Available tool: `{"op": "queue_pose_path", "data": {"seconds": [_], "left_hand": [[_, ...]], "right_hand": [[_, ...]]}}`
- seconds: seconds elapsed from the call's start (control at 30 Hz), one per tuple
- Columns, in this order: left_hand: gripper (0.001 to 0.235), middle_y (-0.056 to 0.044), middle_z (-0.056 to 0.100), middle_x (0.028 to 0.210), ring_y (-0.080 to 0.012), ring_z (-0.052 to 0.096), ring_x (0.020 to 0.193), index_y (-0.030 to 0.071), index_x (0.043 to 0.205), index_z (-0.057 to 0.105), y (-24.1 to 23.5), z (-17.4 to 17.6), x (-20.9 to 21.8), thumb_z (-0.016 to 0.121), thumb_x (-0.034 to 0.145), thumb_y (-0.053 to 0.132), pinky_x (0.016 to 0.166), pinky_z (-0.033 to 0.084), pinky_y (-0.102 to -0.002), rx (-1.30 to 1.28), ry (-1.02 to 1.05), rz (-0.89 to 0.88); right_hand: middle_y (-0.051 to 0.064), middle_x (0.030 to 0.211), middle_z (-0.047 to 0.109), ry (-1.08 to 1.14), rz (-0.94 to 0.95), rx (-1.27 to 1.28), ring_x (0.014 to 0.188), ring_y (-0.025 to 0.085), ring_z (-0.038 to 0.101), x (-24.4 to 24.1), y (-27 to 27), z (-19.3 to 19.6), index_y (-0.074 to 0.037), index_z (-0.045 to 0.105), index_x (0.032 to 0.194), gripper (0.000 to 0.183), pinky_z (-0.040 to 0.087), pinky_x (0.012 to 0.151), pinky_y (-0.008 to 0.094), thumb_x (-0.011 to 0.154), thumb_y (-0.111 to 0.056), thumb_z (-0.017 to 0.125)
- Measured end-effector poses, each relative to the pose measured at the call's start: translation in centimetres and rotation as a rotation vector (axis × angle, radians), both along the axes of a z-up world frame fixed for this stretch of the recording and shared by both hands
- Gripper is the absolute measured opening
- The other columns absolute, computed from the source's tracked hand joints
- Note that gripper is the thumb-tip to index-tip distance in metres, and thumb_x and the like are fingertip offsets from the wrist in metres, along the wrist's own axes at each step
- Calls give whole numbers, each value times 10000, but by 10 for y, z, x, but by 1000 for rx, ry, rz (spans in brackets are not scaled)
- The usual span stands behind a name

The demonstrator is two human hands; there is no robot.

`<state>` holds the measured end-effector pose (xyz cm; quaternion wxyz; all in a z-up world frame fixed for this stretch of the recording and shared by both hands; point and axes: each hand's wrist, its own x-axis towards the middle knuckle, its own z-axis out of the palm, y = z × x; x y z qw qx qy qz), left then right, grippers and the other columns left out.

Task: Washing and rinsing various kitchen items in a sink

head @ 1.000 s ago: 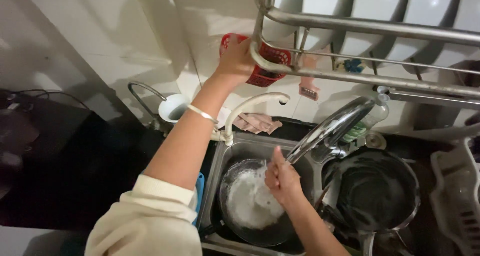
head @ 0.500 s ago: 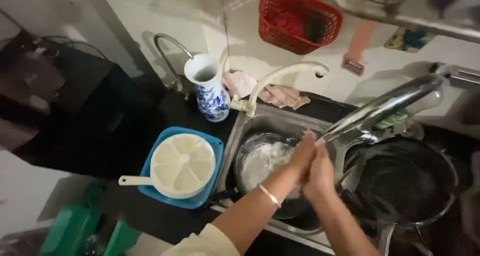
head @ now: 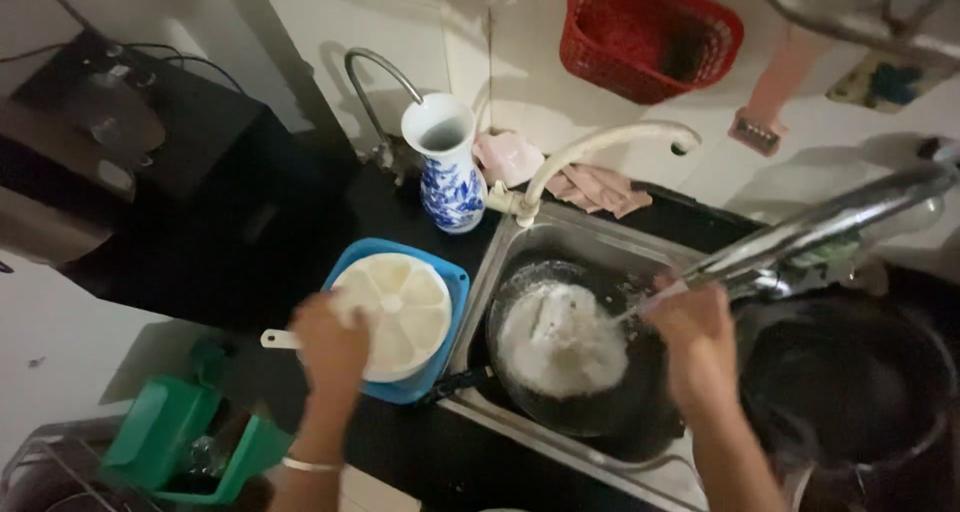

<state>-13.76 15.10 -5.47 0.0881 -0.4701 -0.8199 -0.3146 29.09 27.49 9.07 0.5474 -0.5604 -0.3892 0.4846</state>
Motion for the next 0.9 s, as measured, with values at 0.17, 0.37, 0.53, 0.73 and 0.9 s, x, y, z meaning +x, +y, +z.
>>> {"op": "queue_pose_path", "data": {"seconds": [0.17,0.37,0.53,0.73,0.9], "left_hand": [[669,-241,755,998,-427,756,976,28,1100,740,-15,7,-61,749,799,625,759,607,-518,-801,-202,177],[539,-190,780,1032,-414,752,987,70,1159,757,3,68,-58,695,854,510,782,599,-542,-652,-154,130],[540,-235,670,1056,-354,681,1017,-49,1290,569,11,151,24,627,831,229,857,541,-481,-338,-462,-67],[691,-348,621,1171,-425,577,1138,-168,1290,537,45,140,172,593,606,-84,1034,406,-549,-37,-1108,-389],[612,-163,701,1312,-329,598,1320,113,1355,669,61,174,248,574,750,99,1096,459,-509,-511,-1144,-421]], "right_hand": [[269,1174,577,-92,129,170,1118,362,579,-19,-24,157,185,492,1289,696,530,946,530,900,-341,729],[267,1030,726,-274,190,-227,839,395,761,-14,14,175,49,765,1029,427,634,751,512,924,-365,747],[315,851,687,-213,235,-241,696,423,748,-20,19,164,105,743,950,352,662,625,510,940,-231,640],[312,802,699,-161,187,-239,666,396,753,-38,26,168,121,741,877,342,677,634,466,838,-179,583],[343,791,703,-74,137,-265,649,444,739,-32,28,167,139,711,847,292,677,580,528,791,-121,591]]}}
